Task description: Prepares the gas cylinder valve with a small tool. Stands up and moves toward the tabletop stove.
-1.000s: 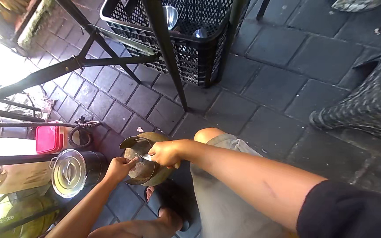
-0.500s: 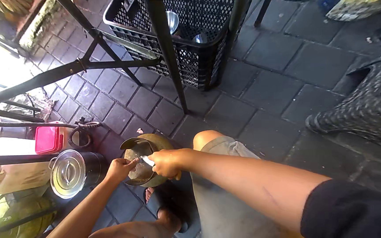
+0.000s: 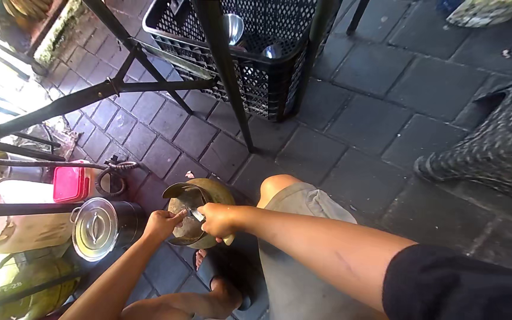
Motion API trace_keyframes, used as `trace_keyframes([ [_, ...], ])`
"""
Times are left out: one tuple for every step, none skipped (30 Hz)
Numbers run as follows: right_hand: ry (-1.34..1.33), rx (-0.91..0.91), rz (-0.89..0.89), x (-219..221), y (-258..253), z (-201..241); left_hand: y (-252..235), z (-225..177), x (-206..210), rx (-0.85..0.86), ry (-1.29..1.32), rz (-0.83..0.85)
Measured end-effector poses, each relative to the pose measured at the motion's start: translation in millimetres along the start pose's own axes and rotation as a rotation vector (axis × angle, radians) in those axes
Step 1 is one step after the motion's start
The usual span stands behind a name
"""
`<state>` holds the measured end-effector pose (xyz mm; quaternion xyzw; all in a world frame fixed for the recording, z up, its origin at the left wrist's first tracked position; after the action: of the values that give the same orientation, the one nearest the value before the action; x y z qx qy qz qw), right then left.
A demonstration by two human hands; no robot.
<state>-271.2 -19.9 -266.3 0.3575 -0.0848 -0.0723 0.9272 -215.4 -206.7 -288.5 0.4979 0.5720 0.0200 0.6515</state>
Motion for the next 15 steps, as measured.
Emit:
trace_keyframes([
  [-0.039,0.0,-0.003,1,-1,-2,0,1,0,-0.002,-0.005,-0.001],
  [-0.087,-0.002,-0.007,1,-3,-5,1,1,0,-0.003,-0.011,-0.003],
  [-0.134,-0.01,-0.011,1,-5,-8,0,1,0,-0.003,-0.013,-0.008],
  [-0.172,-0.022,-0.017,0,-7,-9,0,1,-1,0.001,-0.007,-0.014],
  [-0.203,-0.024,-0.007,-1,-8,-10,0,2,-1,-0.001,-0.001,-0.02],
  [-0.224,-0.012,0.012,0,-7,-10,1,4,-1,-0.007,0.01,-0.03],
  [-0.241,0.003,0.035,-1,-5,-9,2,5,-2,-0.015,0.024,-0.041],
  [-0.243,0.011,0.042,-2,-5,-9,2,5,-3,-0.019,0.029,-0.053],
  [-0.237,0.009,0.04,-3,-6,-9,3,5,-7,-0.019,0.027,-0.066],
  [-0.237,-0.002,0.04,-3,-7,-9,4,6,-13,-0.018,0.018,-0.082],
  [-0.239,-0.008,0.043,-3,-7,-9,6,8,-24,-0.017,0.008,-0.104],
  [-0.239,-0.013,0.047,-3,-8,-9,9,10,-37,-0.021,0.005,-0.134],
  [-0.245,-0.018,0.056,-3,-7,-9,13,14,-50,-0.029,0.019,-0.168],
  [-0.26,-0.021,0.063,-4,-7,-10,17,19,-63,-0.043,0.042,-0.208],
  [-0.283,-0.021,0.071,-3,-6,-11,22,26,-74,-0.059,0.067,-0.251],
])
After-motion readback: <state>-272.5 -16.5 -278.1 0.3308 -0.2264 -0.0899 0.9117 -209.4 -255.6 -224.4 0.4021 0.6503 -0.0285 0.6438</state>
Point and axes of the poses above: each hand's wrist, its own y-axis away from the middle knuckle, its own x-axis out of the palm, z = x × y, the point moved 9 cm from there along -y, towards the middle knuckle, and after that the axes turned 10 degrees about -y, right-handed, at the moved point
